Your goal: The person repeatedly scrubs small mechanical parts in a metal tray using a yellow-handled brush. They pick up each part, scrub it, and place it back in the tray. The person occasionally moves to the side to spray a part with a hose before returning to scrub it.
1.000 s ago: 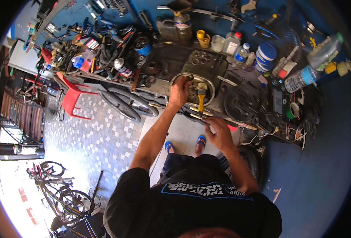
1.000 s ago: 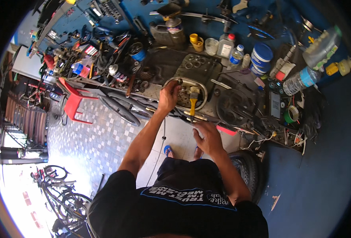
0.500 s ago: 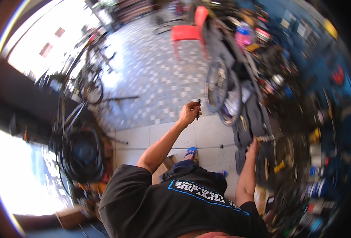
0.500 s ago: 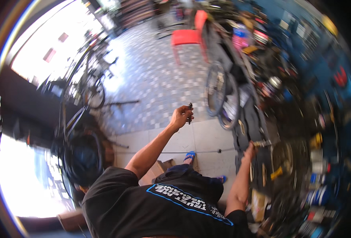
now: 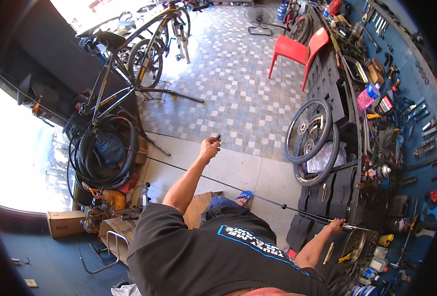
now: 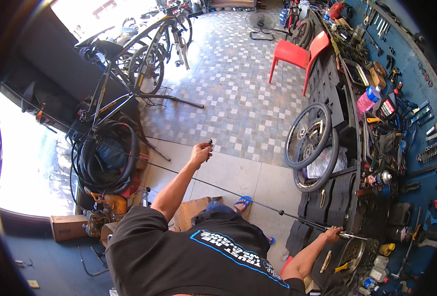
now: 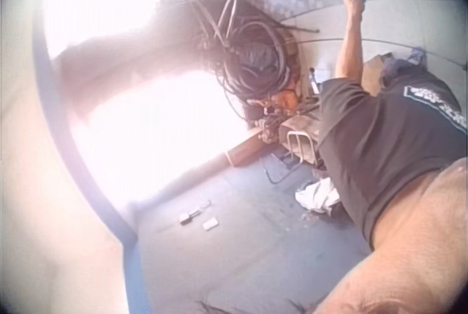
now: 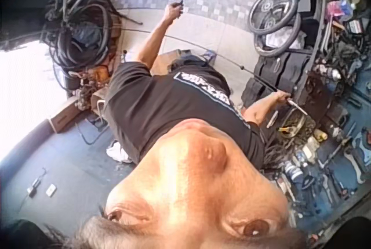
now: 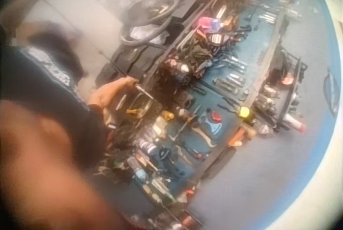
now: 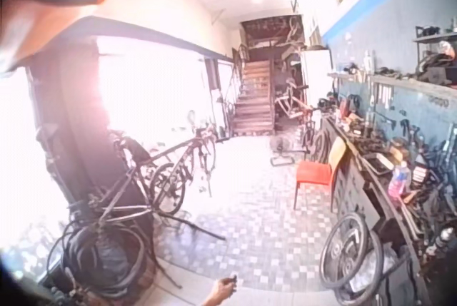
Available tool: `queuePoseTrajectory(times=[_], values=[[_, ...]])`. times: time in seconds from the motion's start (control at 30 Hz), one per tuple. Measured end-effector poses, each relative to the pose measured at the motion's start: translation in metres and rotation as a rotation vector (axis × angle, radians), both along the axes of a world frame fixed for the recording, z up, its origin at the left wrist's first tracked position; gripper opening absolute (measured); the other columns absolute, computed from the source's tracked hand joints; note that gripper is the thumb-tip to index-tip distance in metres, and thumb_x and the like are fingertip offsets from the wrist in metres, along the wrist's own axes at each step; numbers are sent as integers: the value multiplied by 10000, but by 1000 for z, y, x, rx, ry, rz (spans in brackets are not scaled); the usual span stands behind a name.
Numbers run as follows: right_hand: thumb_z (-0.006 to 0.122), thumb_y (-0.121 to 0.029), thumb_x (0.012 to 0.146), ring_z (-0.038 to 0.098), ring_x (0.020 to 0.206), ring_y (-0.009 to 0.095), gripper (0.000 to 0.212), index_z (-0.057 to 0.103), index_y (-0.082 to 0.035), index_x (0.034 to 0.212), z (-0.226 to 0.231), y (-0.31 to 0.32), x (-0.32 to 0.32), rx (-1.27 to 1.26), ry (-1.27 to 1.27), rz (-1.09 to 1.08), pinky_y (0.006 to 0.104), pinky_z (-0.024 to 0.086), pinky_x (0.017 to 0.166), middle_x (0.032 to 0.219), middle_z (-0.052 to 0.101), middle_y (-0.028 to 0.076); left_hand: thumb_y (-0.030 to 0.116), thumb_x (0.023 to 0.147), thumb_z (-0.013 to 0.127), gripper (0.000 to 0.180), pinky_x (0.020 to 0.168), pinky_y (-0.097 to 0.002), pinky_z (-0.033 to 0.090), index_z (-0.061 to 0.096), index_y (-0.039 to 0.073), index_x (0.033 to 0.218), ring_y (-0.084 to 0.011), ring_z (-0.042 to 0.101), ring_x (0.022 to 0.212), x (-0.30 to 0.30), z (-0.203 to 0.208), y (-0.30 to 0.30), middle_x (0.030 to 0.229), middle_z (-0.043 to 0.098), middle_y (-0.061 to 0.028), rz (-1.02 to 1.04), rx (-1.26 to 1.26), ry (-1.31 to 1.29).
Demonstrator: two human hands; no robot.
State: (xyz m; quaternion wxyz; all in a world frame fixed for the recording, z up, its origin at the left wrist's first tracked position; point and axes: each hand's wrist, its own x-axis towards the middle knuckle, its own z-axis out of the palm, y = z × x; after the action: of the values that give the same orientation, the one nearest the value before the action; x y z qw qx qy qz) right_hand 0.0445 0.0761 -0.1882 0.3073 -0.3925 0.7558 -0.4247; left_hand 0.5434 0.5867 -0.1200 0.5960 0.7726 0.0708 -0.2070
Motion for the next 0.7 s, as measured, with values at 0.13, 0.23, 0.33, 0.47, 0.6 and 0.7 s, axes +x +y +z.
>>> queuePoseTrajectory(times=[0.13,0.23,0.33,0.47,0.6,0.7], values=[[597,-266,1062,760,826,224,308,671,-59,1277,45,11,-2,-255,-209,161,323,626,712,1012,756,162,153,969,617,222,578,-273,499,729,31,1118,-116,656,707,20,-37,-28,877,703,-32,-70,59,-28],[535,-281,1111,631,640,152,402,493,-95,1465,108,25,47,-442,-204,352,295,545,566,910,670,113,175,945,625,251,616,-301,517,755,30,1104,-139,676,731,42,-60,-35,833,724,-55,-129,186,-144],[570,-425,1087,577,596,129,453,556,-53,1345,151,22,82,-490,-67,405,279,507,500,844,611,92,220,923,633,312,706,-359,551,779,28,1120,-202,713,771,49,-60,-66,852,762,-111,-218,343,-309],[543,-462,1078,672,941,346,464,586,-19,1212,148,12,139,-646,376,838,455,546,834,1065,666,204,260,915,651,353,820,-399,579,780,34,1154,-281,769,885,66,-57,-104,919,796,-149,-335,380,-442],[493,-470,1079,665,1024,434,458,609,-38,1182,159,110,259,-210,541,1480,524,528,879,1094,688,239,220,881,668,277,899,-482,563,773,24,1045,-423,730,963,75,-44,-115,951,763,-241,-377,325,-404],[517,-455,1056,676,1061,456,441,658,-52,1168,161,170,311,-92,692,1773,555,527,905,1089,720,240,210,863,678,266,884,-490,560,773,45,1049,-433,725,966,70,-35,-134,947,753,-261,-421,337,-399]])
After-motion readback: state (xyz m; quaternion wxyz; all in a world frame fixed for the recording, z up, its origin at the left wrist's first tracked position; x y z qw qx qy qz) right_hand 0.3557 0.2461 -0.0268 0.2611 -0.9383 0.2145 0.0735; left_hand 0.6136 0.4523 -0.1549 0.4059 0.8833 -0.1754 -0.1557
